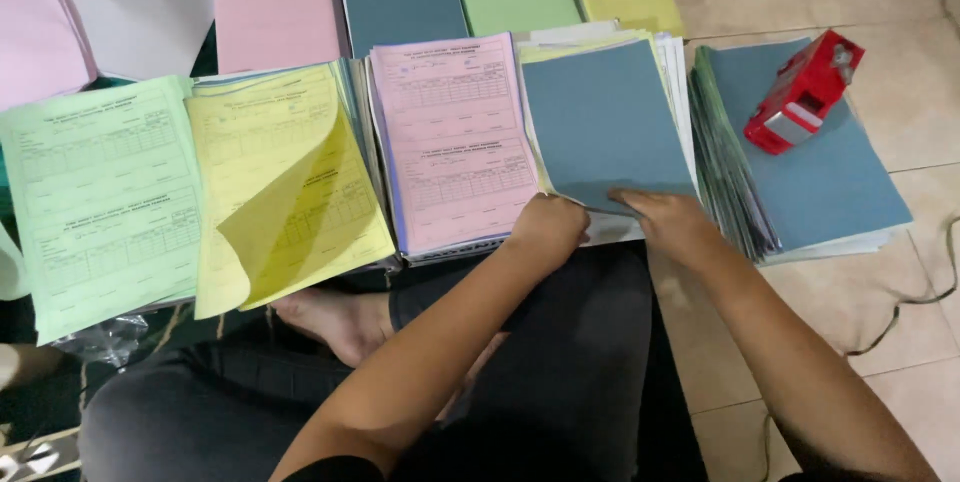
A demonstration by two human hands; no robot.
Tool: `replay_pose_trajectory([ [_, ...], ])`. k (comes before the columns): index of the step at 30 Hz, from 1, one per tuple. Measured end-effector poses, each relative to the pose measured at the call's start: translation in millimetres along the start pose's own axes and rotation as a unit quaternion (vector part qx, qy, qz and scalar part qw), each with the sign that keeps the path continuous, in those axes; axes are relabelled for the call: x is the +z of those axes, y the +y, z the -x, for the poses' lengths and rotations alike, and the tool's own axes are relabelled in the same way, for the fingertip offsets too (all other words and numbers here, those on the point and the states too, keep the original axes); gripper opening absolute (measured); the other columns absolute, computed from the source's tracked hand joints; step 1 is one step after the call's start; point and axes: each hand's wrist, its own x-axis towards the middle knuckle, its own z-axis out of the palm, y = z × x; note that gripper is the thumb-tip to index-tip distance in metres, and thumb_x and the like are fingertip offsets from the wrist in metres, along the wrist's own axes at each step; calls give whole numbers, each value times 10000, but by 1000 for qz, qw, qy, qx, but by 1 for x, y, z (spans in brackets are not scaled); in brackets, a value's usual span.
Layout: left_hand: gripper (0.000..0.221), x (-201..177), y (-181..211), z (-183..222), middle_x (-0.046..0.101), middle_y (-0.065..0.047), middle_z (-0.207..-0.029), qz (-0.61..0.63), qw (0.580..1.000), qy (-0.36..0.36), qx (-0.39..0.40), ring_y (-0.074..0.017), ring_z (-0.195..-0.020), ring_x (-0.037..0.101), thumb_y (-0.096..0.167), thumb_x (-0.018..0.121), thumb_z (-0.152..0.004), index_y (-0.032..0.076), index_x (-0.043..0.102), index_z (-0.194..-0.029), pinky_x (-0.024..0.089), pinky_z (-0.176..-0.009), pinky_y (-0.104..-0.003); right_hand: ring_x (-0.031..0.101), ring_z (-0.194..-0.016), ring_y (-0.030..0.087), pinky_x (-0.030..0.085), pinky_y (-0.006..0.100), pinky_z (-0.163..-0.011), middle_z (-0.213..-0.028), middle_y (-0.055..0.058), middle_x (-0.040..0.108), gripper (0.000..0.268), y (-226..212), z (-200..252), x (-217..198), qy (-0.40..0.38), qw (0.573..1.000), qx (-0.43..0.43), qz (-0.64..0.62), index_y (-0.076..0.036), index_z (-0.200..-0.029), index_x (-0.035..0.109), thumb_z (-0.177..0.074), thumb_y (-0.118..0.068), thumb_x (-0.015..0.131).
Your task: The person is manually collating sets of forms by picking individual sheets from several colored stacks of paper.
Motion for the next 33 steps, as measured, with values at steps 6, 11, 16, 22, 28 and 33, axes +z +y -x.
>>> replay_pose_trajectory([
  [6, 237, -44, 2, 19, 745, -47, -833, 15, 998, -27, 51, -293, -851, 738, 384, 780, -812, 156, 768, -875, 504, -799, -462, 632, -1188, 409, 540, 535, -946, -1340, 185, 680, 399, -25, 8, -13, 2, 993, 54, -100, -70, -1348, 651, -990, 22, 502],
  [11, 153, -48, -2, 21, 768, 0, -869, 8, 998, -49, 44, -260, -883, 754, 348, 775, -824, 218, 785, -904, 510, -827, -434, 629, -1179, 419, 533, 534, -963, -1348, 210, 660, 349, -14, 10, -1, -8, 995, 61, -80, -30, -1333, 652, -996, -37, 559],
  [16, 185, -52, -9, 23, 785, -14, -933, 37, 995, -81, 36, -273, -944, 758, 341, 766, -842, 223, 804, -979, 494, -893, -440, 607, -1256, 355, 520, 472, -1028, -1435, 135, 623, 382, -4, 9, 2, -42, 988, 74, -127, -96, -1395, 638, -1026, -106, 540],
  [22, 122, -46, -11, 26, 784, 1, -915, 3, 996, -66, 57, -237, -933, 757, 290, 730, -861, 241, 791, -955, 479, -891, -430, 583, -1299, 329, 486, 472, -1078, -1464, 105, 604, 416, -12, 8, -3, -67, 987, 83, -117, -129, -1427, 614, -1016, -128, 551],
  [28, 75, -56, -9, 38, 723, 0, -897, 0, 962, 257, 87, -204, -817, 703, 233, 718, -840, 183, 706, -896, 421, -781, -369, 692, -1091, 296, 589, 439, -860, -1272, 74, 714, 404, -10, 13, 4, -19, 999, 28, 17, -183, -1264, 675, -999, -477, 593],
  [33, 206, -80, -61, 96, 658, -110, -1025, 42, 979, 193, -44, -331, -963, 616, 291, 692, -900, 103, 713, -983, 469, -897, -454, 688, -799, 413, 530, 469, -731, -953, 232, 753, 384, 39, 3, -8, -76, 956, 275, -65, -53, -1285, 689, -1010, -288, 560],
])
